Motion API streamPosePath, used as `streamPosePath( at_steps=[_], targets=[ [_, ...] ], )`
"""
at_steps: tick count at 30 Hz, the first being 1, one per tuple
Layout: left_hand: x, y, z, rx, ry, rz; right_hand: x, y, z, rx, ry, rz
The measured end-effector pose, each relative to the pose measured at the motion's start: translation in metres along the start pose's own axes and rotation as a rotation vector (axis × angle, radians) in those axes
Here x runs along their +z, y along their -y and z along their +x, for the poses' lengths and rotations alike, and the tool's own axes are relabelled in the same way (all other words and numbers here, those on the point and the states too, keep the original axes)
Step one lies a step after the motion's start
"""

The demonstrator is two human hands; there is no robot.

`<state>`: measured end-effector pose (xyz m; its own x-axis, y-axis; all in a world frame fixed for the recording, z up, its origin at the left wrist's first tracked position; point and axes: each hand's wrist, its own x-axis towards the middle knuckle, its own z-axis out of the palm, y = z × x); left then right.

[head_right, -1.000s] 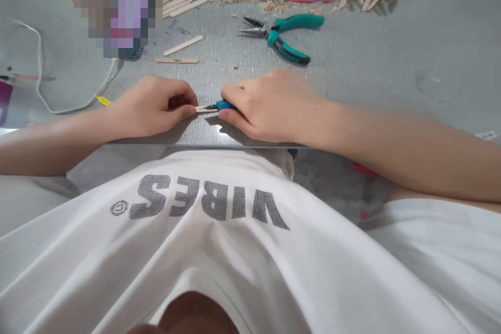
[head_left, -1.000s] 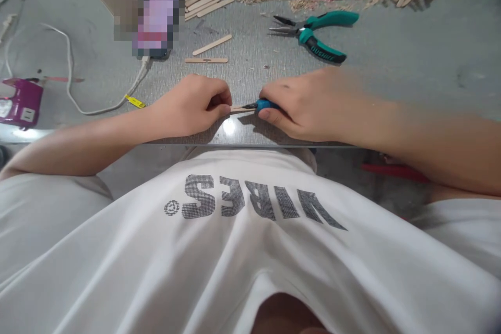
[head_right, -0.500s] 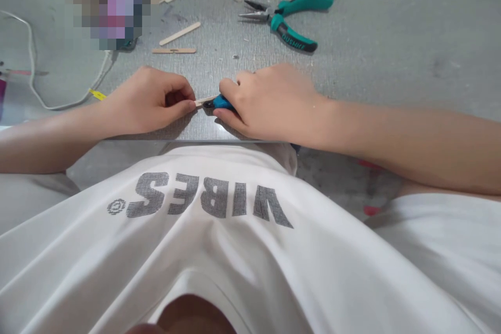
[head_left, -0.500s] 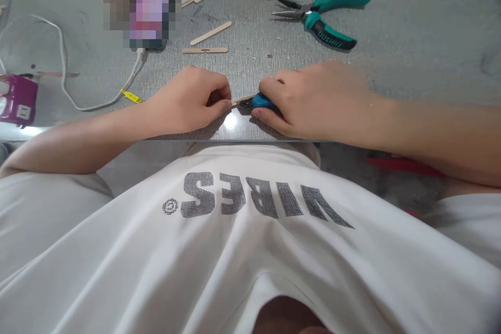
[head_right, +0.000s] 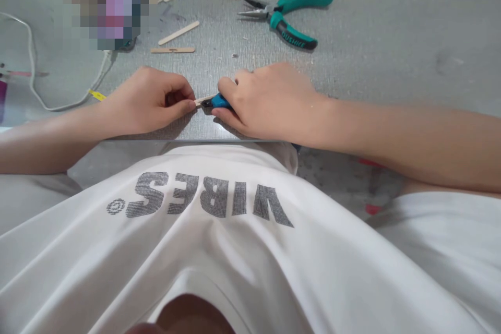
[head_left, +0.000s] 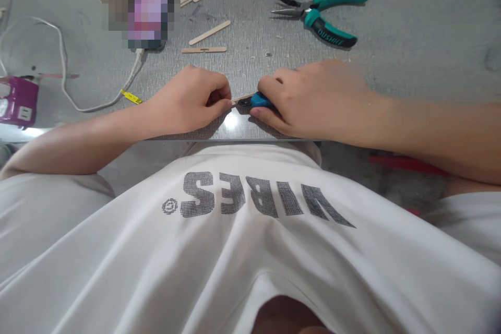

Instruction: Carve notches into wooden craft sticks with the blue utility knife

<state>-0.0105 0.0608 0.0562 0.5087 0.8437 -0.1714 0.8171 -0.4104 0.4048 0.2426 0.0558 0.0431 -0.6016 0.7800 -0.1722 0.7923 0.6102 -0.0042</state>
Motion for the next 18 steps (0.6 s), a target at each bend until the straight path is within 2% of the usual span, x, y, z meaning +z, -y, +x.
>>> streamPosePath(
  at_steps=[9, 14, 18],
  targets=[
    [0.0010, 0.0004, 0.0006, -0.007, -0.006, 0.014, -0.0007, 0.0016, 0.0001, -0.003, 0.004, -0.090],
    [0.0013, -0.0002, 0.0003, 0.018, 0.000, 0.026, 0.0015, 0.0010, 0.0002, 0.003, -0.003, 0.003],
    [0.0024, -0.0017, 0.0001, 0.010, -0.004, 0.051, 0.0038, 0.0007, 0.0010, -0.004, -0.014, -0.066]
  ],
)
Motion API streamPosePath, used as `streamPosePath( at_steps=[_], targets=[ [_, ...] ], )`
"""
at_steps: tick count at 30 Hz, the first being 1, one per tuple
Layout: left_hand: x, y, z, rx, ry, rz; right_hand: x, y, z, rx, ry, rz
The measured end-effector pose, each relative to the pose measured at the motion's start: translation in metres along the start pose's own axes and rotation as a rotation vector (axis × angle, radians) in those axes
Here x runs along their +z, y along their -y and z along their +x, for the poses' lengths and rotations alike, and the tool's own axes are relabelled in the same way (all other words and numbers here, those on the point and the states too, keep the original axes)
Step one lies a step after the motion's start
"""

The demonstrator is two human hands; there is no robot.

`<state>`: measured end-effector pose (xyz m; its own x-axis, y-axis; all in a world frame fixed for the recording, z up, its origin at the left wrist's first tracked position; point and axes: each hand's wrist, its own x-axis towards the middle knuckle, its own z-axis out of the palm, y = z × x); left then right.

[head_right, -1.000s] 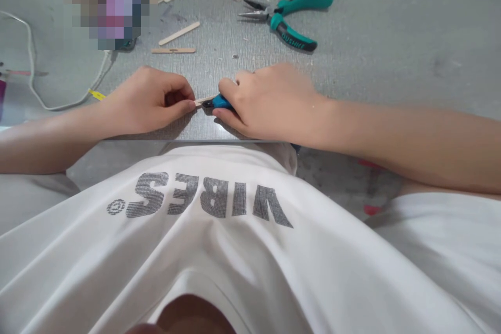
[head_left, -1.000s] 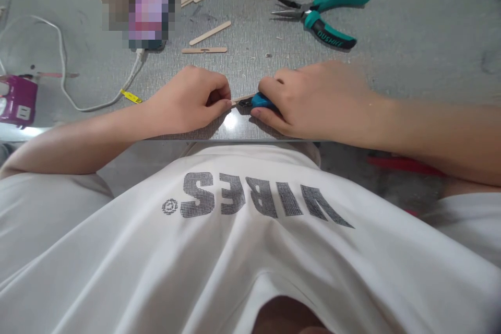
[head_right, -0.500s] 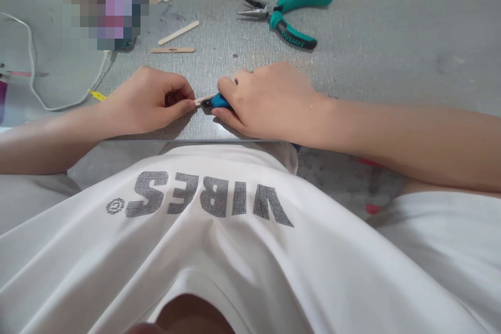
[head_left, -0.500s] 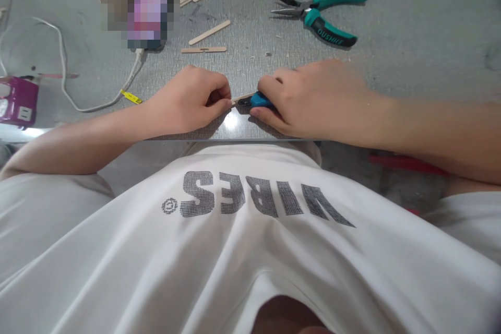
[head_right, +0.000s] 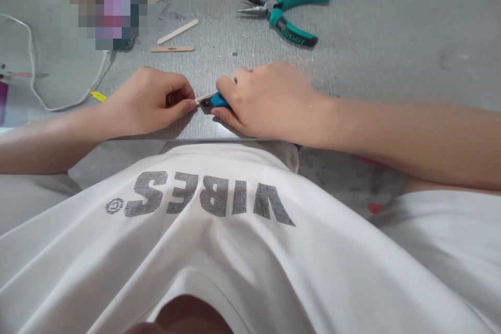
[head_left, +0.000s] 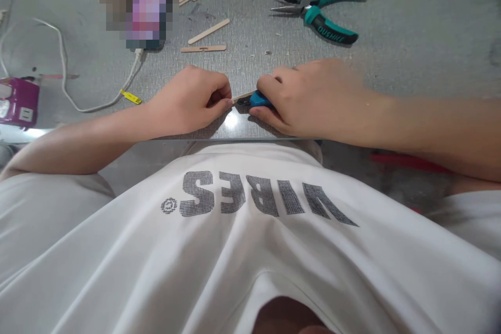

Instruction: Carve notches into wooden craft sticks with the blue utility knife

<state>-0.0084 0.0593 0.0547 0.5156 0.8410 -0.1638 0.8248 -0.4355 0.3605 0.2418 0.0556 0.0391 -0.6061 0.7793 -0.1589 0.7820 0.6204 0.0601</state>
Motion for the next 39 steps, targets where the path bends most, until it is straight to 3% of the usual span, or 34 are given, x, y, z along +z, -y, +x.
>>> streamPosePath(
  at_steps=[14, 21, 39],
  targets=[
    [0.003, -0.008, -0.004, -0.073, -0.014, 0.060, -0.004, 0.007, 0.004, -0.009, 0.006, -0.101],
    [-0.002, -0.018, -0.006, -0.114, 0.007, 0.061, -0.007, 0.012, 0.007, 0.061, 0.051, -0.050],
    [0.005, -0.012, -0.003, -0.156, -0.047, 0.051, -0.004, 0.010, 0.011, 0.110, 0.043, -0.035]
  ],
)
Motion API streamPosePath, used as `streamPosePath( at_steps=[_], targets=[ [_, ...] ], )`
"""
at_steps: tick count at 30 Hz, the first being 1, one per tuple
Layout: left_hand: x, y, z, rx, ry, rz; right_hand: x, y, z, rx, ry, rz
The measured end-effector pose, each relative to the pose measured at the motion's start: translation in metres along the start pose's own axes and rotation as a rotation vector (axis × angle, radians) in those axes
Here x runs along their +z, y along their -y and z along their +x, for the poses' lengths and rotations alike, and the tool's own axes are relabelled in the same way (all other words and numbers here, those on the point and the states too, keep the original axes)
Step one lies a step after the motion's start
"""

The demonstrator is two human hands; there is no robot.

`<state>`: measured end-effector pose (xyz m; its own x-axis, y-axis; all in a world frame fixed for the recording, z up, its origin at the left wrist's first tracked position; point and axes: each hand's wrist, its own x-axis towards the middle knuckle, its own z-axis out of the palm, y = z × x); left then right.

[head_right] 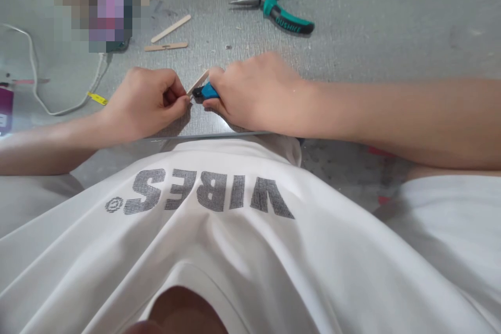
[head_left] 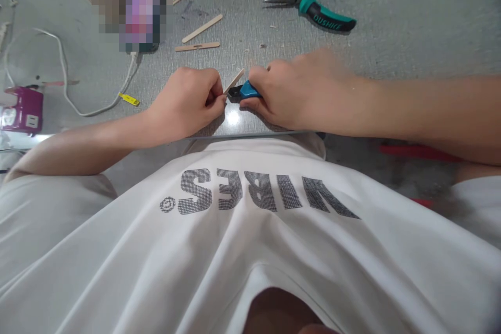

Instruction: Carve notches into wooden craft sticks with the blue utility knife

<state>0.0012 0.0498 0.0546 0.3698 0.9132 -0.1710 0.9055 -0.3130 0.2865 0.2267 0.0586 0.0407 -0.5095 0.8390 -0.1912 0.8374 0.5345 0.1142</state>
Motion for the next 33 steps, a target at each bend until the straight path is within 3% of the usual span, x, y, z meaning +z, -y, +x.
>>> streamPosePath(
  at_steps=[12, 20, 25, 33],
  targets=[
    [-0.003, 0.005, 0.004, 0.037, -0.016, -0.041, 0.003, -0.007, 0.004, -0.005, -0.007, 0.051],
    [-0.011, -0.002, 0.009, 0.040, 0.114, 0.268, 0.003, -0.018, 0.003, -0.053, 0.037, 0.086],
    [-0.016, -0.001, 0.008, 0.124, 0.148, 0.268, 0.002, -0.020, 0.002, -0.060, 0.036, 0.110],
    [-0.010, 0.001, 0.012, 0.077, 0.140, 0.285, -0.002, -0.014, 0.004, -0.057, 0.017, 0.227]
  ],
)
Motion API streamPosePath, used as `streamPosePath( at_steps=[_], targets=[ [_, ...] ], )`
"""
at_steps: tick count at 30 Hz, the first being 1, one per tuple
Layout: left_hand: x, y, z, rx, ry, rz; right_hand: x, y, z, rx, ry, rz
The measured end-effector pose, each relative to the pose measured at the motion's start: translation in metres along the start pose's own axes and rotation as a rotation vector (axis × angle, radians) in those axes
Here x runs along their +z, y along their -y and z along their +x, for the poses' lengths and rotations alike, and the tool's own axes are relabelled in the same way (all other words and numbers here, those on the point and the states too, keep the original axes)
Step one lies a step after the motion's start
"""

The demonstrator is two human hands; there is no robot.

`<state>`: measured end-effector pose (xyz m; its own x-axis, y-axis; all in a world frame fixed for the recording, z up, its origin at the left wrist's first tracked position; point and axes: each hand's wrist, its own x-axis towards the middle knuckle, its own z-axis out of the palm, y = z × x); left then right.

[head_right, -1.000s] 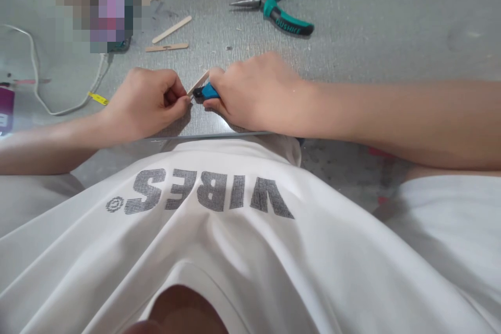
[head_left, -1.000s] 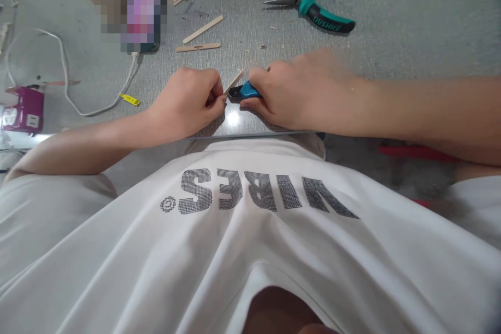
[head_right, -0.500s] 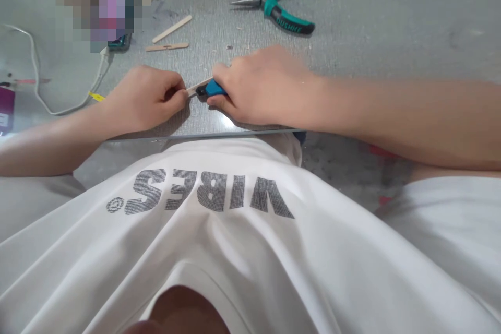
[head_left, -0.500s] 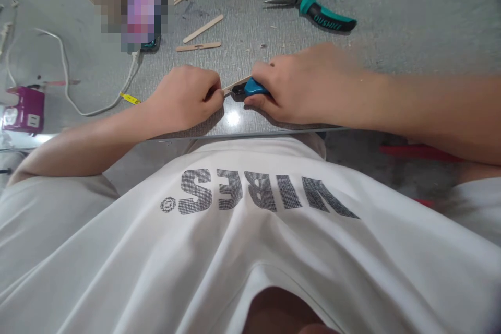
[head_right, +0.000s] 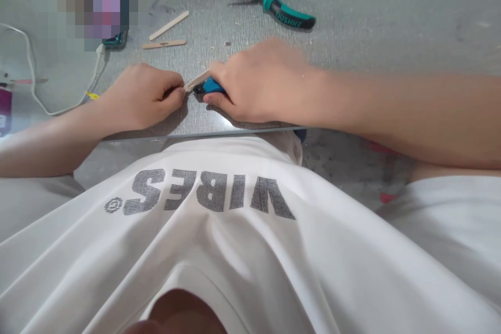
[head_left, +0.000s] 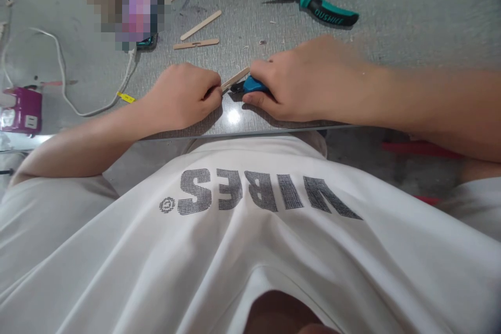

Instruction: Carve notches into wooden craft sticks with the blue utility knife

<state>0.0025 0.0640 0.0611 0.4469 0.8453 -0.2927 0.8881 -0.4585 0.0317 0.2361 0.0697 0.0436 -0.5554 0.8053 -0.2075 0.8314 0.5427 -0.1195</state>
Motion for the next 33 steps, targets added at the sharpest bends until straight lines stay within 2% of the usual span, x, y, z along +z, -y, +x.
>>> streamPosePath(
  at_steps=[5, 11, 24, 33],
  targets=[
    [-0.0025, -0.0048, -0.0010, -0.045, 0.031, 0.026, 0.0003, 0.0014, -0.0002, 0.004, -0.004, -0.051],
    [-0.0026, -0.0056, -0.0019, -0.041, 0.005, -0.006, -0.0011, 0.0059, -0.0004, 0.015, 0.011, -0.178],
    [0.0033, -0.0064, -0.0011, -0.018, -0.030, 0.005, 0.0050, 0.0015, 0.0025, 0.037, 0.018, -0.065],
    [0.0026, -0.0047, -0.0040, 0.019, -0.033, -0.028, 0.0041, 0.0042, 0.0034, 0.053, -0.016, -0.132]
  ],
)
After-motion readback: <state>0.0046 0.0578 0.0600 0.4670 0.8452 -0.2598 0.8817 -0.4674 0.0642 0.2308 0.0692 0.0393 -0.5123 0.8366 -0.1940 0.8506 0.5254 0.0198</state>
